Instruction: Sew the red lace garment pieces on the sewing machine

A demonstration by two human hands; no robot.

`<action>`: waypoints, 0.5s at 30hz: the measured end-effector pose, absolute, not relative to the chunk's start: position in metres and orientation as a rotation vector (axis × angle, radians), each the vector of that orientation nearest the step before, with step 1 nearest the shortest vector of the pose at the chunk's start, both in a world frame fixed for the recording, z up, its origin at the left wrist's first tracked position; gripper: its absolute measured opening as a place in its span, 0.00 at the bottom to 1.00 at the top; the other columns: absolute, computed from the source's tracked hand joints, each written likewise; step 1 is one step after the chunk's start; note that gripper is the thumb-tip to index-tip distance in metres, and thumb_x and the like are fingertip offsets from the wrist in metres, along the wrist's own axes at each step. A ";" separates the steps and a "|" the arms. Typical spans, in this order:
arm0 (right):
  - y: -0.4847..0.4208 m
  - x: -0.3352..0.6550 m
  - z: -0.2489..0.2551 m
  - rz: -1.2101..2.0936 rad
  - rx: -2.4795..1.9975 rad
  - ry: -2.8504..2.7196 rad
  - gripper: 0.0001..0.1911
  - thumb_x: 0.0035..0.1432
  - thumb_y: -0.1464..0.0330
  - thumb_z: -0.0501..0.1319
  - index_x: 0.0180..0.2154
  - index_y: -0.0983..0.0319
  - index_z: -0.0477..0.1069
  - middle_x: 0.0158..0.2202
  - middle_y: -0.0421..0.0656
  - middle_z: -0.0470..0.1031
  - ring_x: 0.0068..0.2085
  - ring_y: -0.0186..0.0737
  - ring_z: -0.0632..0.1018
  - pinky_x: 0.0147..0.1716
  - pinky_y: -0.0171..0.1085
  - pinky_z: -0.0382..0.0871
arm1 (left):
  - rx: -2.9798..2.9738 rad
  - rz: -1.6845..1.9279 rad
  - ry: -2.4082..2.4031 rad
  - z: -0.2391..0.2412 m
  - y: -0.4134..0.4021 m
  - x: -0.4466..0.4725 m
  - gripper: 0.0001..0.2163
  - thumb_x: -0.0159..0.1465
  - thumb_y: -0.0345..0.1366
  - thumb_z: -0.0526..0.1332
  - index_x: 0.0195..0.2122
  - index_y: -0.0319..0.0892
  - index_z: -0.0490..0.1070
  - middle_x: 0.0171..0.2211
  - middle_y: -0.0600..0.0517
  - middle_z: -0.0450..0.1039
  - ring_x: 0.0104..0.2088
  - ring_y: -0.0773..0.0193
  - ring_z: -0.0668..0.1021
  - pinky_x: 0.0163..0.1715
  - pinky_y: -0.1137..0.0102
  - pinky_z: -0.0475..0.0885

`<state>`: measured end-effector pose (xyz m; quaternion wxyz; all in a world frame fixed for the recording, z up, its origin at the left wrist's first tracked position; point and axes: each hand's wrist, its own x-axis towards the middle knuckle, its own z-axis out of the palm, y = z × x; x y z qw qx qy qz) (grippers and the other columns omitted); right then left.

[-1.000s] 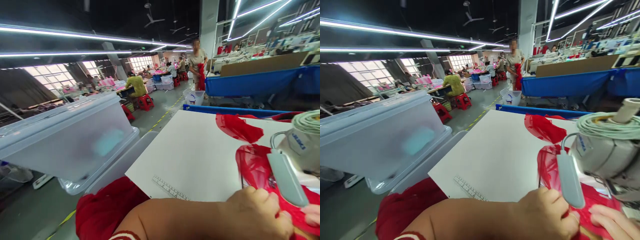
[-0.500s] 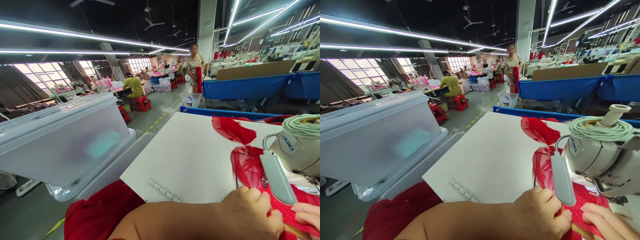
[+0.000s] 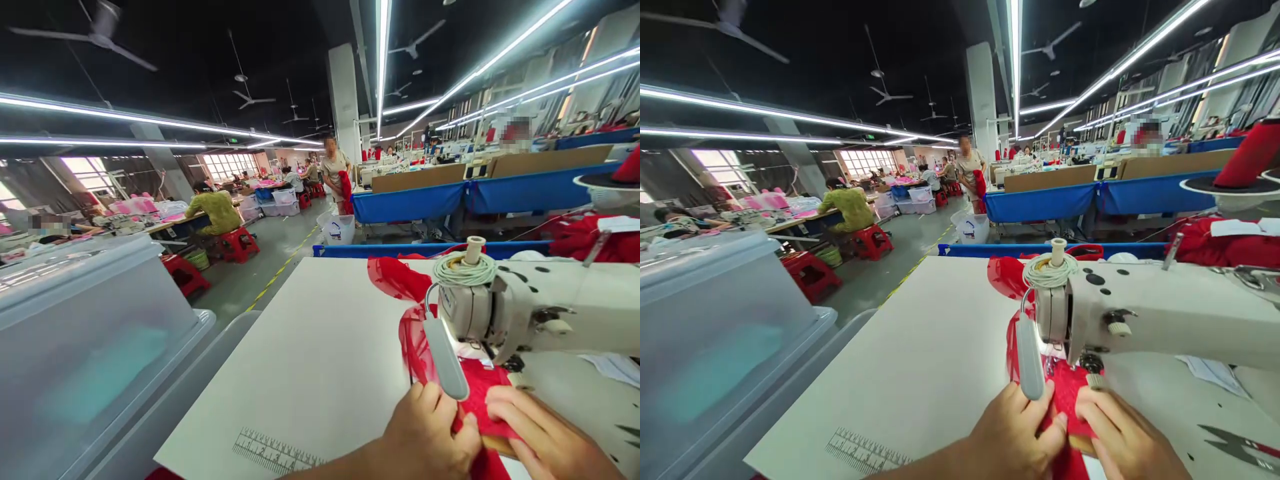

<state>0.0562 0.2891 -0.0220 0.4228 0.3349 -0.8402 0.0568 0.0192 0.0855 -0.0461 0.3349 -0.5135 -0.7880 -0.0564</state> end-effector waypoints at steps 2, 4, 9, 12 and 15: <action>0.285 0.063 -0.014 0.212 0.767 -2.183 0.15 0.61 0.74 0.51 0.45 0.60 0.70 0.39 0.44 0.79 0.37 0.40 0.80 0.33 0.33 0.75 | -1.380 -0.188 -2.146 -0.029 0.078 0.029 0.35 0.61 0.68 0.44 0.38 0.37 0.71 0.36 0.38 0.74 0.28 0.57 0.74 0.27 0.64 0.68; 0.280 0.068 -0.009 0.294 0.721 -2.255 0.14 0.62 0.75 0.50 0.44 0.60 0.70 0.39 0.46 0.78 0.38 0.40 0.80 0.34 0.34 0.74 | -1.431 -0.156 -2.277 -0.012 0.072 0.036 0.39 0.60 0.69 0.39 0.42 0.36 0.71 0.41 0.36 0.73 0.33 0.55 0.75 0.33 0.62 0.70; 0.274 0.072 -0.001 0.392 0.686 -2.423 0.13 0.59 0.78 0.48 0.34 0.60 0.68 0.36 0.46 0.75 0.33 0.40 0.76 0.29 0.37 0.71 | -1.480 -0.136 -2.417 0.004 0.070 0.040 0.40 0.62 0.66 0.37 0.48 0.35 0.71 0.43 0.37 0.73 0.36 0.54 0.74 0.34 0.62 0.69; 0.275 0.073 0.002 0.410 0.670 -2.477 0.14 0.59 0.79 0.47 0.33 0.60 0.67 0.34 0.46 0.73 0.32 0.40 0.74 0.27 0.37 0.68 | -1.480 -0.144 -2.432 0.004 0.070 0.041 0.39 0.63 0.66 0.39 0.51 0.35 0.70 0.46 0.36 0.72 0.38 0.52 0.74 0.34 0.62 0.69; 0.276 0.074 0.002 0.433 0.667 -2.505 0.14 0.59 0.81 0.48 0.32 0.61 0.67 0.33 0.46 0.71 0.32 0.40 0.72 0.28 0.37 0.66 | -1.483 -0.136 -2.442 0.007 0.069 0.042 0.37 0.64 0.64 0.40 0.53 0.37 0.70 0.48 0.36 0.71 0.40 0.52 0.73 0.34 0.62 0.69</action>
